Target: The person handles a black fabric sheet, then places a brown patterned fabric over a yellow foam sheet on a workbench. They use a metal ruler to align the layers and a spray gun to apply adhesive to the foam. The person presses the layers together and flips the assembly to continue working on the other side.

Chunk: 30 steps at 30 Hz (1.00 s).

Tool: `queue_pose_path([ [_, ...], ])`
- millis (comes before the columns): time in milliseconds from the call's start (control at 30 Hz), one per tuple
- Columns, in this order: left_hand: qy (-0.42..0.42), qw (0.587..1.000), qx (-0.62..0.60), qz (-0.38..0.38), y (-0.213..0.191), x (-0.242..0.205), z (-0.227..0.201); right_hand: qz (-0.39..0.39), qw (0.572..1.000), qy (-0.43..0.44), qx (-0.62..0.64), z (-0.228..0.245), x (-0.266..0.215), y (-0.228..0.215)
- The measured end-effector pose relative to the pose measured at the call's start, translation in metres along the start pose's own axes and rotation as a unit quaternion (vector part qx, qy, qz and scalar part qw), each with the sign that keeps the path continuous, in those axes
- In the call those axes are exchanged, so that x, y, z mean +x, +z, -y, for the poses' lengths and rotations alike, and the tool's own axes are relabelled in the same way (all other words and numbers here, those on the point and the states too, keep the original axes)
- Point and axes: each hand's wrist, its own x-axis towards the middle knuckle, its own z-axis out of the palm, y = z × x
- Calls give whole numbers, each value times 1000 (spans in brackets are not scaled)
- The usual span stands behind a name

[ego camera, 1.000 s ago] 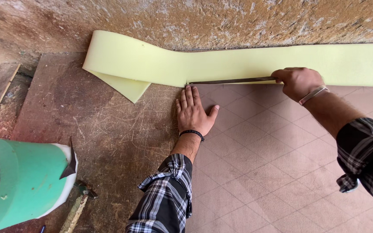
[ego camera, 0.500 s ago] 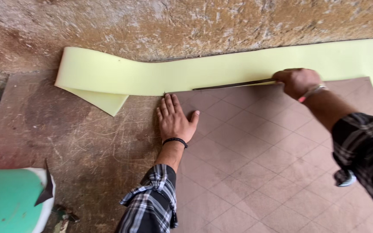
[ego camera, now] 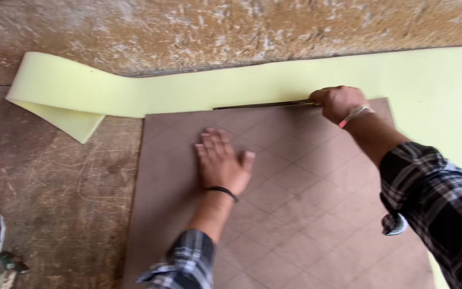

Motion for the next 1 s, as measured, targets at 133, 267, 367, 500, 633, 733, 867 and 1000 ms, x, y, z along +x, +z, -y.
queue_pose_path([
  [133, 109, 993, -42, 28, 3, -9, -159, 14, 999, 37, -17, -60, -31, -8],
  [267, 103, 993, -50, 26, 9, 3, -220, 5, 998, 50, -46, -127, -59, -20],
  [367, 83, 995, -45, 16, 15, 6, -224, 19, 999, 28, -36, -131, -40, -6],
  [500, 77, 996, -52, -6, 10, 9, -223, 29, 999, -10, -39, -130, -20, 11],
  [633, 65, 998, -24, 4, 11, 9, -230, -1, 1000, -4, -30, -212, -56, 4],
  [733, 60, 998, -19, 5, 10, 10, -231, -26, 999, 14, -44, -263, -80, 0],
  [867, 59, 998, -18, -3, 9, 7, -232, -8, 999, 4, -53, -265, -63, 22],
  [1000, 58, 998, -4, -4, 14, 12, -233, -23, 998, 34, -52, -304, -62, 40],
])
